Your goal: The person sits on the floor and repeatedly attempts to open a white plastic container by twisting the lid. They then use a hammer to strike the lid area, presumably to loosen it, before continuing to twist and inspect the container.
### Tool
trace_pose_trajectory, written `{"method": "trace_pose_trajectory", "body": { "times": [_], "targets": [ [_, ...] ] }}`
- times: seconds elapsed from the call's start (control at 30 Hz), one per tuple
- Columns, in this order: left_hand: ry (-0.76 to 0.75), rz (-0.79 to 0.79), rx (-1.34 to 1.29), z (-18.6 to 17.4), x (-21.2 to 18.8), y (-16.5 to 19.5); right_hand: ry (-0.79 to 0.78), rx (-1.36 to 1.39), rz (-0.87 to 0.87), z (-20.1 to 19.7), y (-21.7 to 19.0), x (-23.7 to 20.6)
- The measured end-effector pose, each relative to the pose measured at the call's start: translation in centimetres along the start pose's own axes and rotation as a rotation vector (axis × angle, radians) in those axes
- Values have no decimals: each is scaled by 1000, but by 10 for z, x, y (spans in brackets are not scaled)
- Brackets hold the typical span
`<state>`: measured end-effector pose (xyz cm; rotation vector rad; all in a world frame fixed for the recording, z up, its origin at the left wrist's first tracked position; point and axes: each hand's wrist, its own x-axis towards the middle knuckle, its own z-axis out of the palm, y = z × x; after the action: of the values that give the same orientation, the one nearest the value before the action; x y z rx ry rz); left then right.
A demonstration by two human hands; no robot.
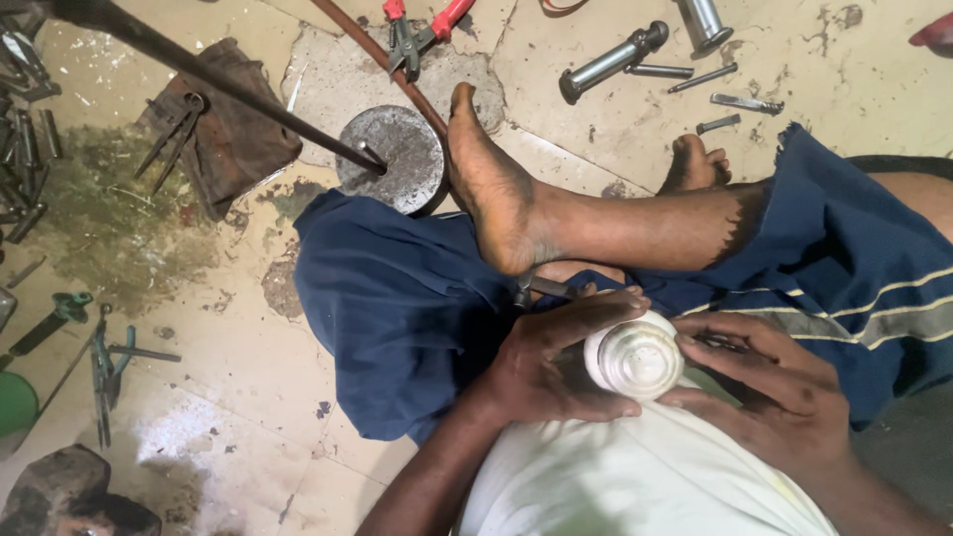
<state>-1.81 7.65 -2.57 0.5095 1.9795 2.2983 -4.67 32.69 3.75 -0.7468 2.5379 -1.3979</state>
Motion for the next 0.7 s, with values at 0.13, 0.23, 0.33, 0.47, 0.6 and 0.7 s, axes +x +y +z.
{"method": "trace_pose_trajectory", "body": {
  "times": [0.13, 0.23, 0.33, 0.47, 0.6, 0.7],
  "targets": [
    [-10, -9, -10, 0, -1, -3, -21, -37, 29, 0, 0, 0],
    [-11, -1, -24, 1, 0, -3, -17, -21, 26, 0, 2, -1],
    [12, 21, -8, 2, 0, -1, -11, -10, 29, 0, 3, -2],
    [35, 13, 78, 3, 2, 4, -10, 28, 68, -1, 3, -4],
    [32, 16, 144, 6, 2, 4, -1, 22, 45, -2, 5, -7],
    [34, 16, 145, 8, 1, 1, -22, 34, 69, -2, 7, -10]
  ]
}}
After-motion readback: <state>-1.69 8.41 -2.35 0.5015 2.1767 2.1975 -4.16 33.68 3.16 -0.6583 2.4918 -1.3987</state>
